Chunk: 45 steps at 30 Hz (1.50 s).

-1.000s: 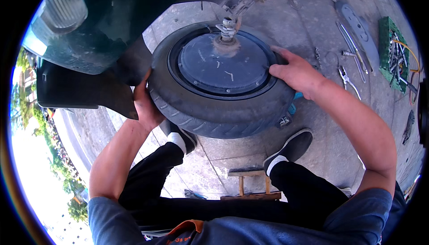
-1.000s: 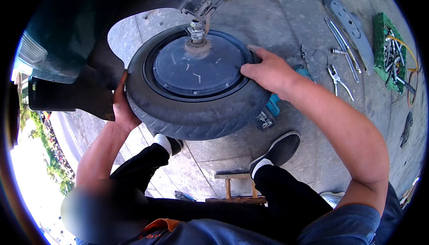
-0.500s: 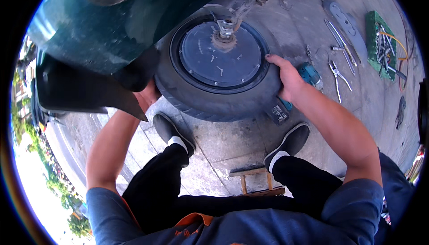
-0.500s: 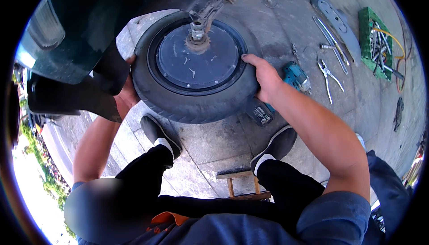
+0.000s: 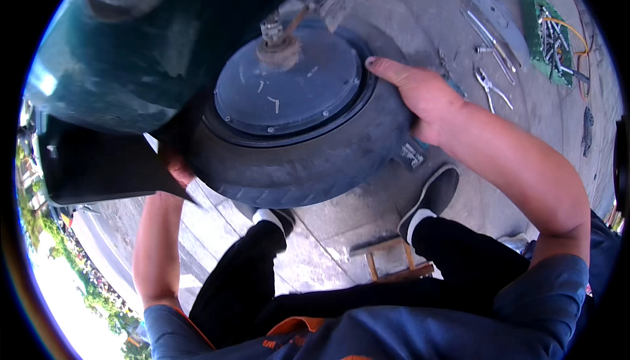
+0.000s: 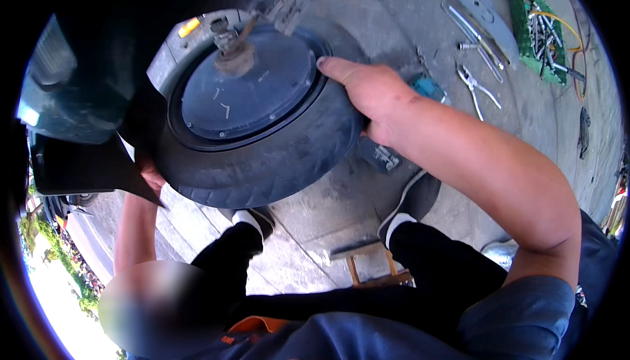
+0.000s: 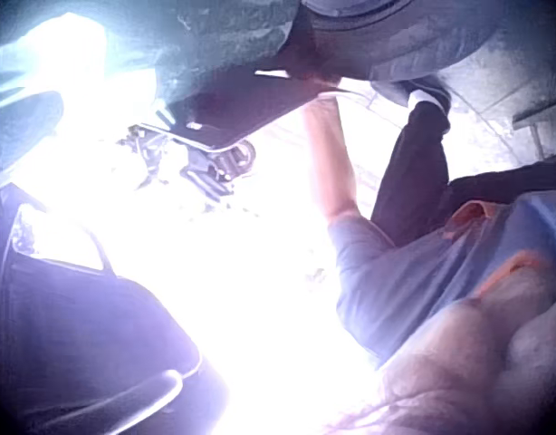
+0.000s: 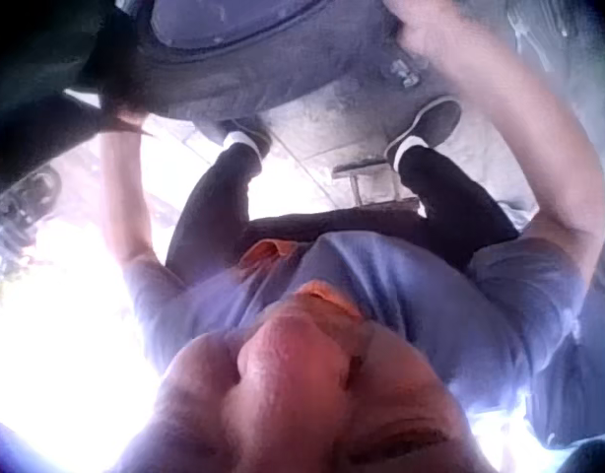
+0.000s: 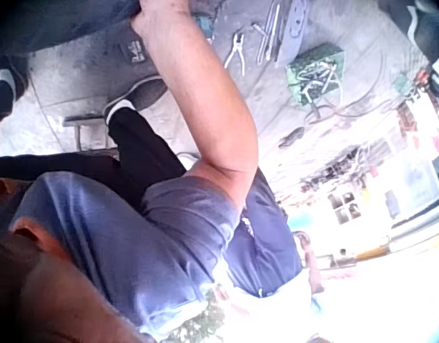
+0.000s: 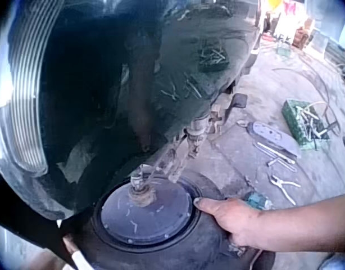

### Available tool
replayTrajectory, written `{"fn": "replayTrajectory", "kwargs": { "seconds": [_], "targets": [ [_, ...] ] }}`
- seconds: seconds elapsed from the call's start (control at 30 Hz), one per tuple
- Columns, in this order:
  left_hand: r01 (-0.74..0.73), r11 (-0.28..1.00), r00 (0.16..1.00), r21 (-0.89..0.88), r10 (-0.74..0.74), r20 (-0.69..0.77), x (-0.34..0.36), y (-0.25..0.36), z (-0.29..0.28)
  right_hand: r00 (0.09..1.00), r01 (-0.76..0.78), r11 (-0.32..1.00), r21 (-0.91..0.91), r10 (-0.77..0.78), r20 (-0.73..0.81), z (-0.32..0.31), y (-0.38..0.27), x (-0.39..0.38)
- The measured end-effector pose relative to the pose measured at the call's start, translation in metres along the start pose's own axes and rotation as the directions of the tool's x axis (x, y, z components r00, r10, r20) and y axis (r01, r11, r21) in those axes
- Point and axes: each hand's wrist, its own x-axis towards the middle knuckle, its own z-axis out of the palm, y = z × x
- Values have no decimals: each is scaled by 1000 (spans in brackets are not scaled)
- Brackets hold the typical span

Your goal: The person removes the rear tire from a scooter. They use a cordless impact wrench to loosen the axle nut, then use a screwdriver to pry the tire off the rim and remove it from the scooter.

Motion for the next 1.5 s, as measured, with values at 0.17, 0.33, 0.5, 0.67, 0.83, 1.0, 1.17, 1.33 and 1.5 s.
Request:
{"fn": "replayTrajectory", "kwargs": {
  "seconds": [0.17, 0.33, 0.5, 0.67, 0.83, 1.0, 1.17, 1.33, 1.5],
  "targets": [
    [238, 971, 971, -1, -238, -13, -2, 6, 54, 994, -45, 996, -80, 36, -102, -2, 1, 1],
    [483, 863, 875, -149, -480, 54, -54, -27, 150, 987, -12, 978, -207, -21, -158, -27, -16, -40],
    [593, 695, 792, -407, -594, 139, -89, -73, 196, 942, 228, 918, -325, -292, -164, -26, -54, -68],
    [732, 606, 679, -310, -685, 264, -110, -95, 208, 836, 494, 848, -194, -524, -161, 0, -74, -59],
    [742, 663, 670, -101, -730, 138, -107, -95, 203, 785, 594, 803, -56, -593, -177, -8, -57, -41],
    [143, 608, 990, 781, -75, -124, -85, -74, 201, 788, 601, 799, -30, -598, -144, -19, -68, -37],
    [-399, 725, 906, 561, 405, 122, -23, -55, 282, 831, 549, 835, 42, -540, -134, -11, -84, -62],
    [-335, 854, 918, 398, 391, -66, 23, -50, 322, 498, 818, 406, -408, -854, 149, -21, -25, -86],
    [-335, 870, 940, 362, 336, 62, 39, -37, 312, 310, 755, 85, -651, -920, 241, -22, -19, -66]
  ]
}}
